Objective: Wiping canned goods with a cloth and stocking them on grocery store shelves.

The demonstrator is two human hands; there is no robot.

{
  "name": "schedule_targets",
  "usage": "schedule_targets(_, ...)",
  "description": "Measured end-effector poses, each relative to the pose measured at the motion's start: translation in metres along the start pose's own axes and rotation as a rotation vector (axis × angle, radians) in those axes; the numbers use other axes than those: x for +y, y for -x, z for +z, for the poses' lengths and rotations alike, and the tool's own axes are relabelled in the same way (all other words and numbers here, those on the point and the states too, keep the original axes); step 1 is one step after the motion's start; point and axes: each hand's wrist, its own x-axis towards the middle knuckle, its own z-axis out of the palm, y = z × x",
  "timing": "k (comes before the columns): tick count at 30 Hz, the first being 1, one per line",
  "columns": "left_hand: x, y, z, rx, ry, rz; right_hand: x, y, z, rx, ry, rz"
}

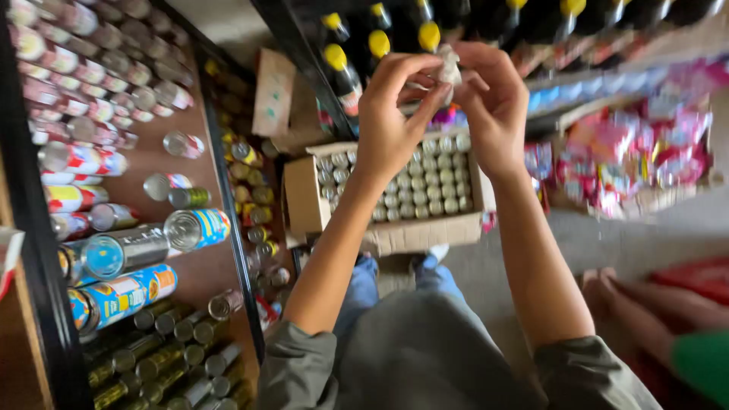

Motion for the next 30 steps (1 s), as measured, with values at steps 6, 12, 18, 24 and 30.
schedule_targets(6,-0.040,0.062,0.023,-0.163,0.050,-0.193,0.058,0.077,-0.046,0.048,0.016,0.199)
schedule_targets(12,-0.098,0.112,0.061,-0.292,0.108,-0.310,0.111,0.132,-0.091,0.278,0.104,0.278)
schedule_targets(18,-0.189,0.164,0.085,-0.442,-0.147,-0.411,0.202,0.198,-0.154,0.498,0.235,0.438)
schedule_targets(24,-0.303,0.203,0.113,-0.658,-0.436,-0.508,0.248,0.233,-0.178,0.644,0.222,0.572)
schedule_targets(30,-0.423,0.223,0.145,-0.739,-0.867,-0.214,0.298,0.272,-0.189,0.730,0.144,0.647)
